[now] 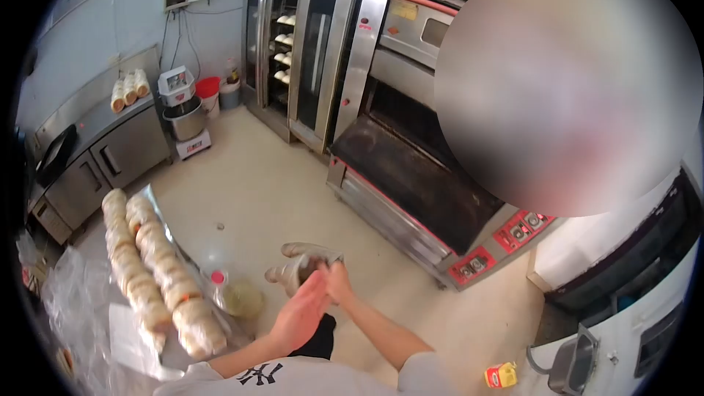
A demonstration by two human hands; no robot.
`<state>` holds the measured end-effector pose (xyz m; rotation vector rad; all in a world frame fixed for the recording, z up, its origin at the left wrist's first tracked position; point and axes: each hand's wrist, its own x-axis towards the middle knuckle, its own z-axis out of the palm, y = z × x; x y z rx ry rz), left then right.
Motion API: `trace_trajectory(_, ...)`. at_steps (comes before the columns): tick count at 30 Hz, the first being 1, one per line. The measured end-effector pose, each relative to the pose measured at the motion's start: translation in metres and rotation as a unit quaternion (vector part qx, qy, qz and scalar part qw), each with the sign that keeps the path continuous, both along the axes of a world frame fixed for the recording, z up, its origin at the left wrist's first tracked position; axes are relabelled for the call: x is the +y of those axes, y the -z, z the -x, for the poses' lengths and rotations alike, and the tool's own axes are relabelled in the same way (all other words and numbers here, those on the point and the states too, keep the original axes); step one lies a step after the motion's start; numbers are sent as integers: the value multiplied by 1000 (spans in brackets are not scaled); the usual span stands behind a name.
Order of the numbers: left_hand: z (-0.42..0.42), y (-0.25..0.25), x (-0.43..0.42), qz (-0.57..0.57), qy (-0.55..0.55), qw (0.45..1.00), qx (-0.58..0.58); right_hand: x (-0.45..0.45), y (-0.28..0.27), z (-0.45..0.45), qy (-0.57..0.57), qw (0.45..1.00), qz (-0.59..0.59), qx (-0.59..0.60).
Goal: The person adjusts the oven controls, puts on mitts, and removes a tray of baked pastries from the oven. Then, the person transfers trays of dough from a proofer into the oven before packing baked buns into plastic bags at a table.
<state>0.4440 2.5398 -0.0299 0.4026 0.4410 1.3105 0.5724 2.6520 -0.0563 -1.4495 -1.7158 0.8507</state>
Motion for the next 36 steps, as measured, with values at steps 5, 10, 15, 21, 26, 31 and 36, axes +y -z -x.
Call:
trace_trajectory(5,45,-32,196,-183,206,932,235,241,-147,-6,85,973,-212,44)
trace_trajectory(10,80,-60,334,-154,109,954,233,439,-345,-48,197,716,-668,-42)
trace_trajectory(15,127,-60,529,-478,145,773,391,616,-509,-71,302,513,-739,-317)
trace_trajectory(21,225,212,825,-60,-5,828,557,839,-706,-38,414,459,-587,-524)
trace_trajectory(26,379,397,752,544,-118,687,467,913,-790,7,469,448,-464,-604)
trace_trajectory(31,467,424,775,644,-159,701,263,954,-653,131,456,288,-718,-440)
trace_trajectory(36,588,446,910,624,-177,731,213,1052,-481,307,87,378,-854,-347)
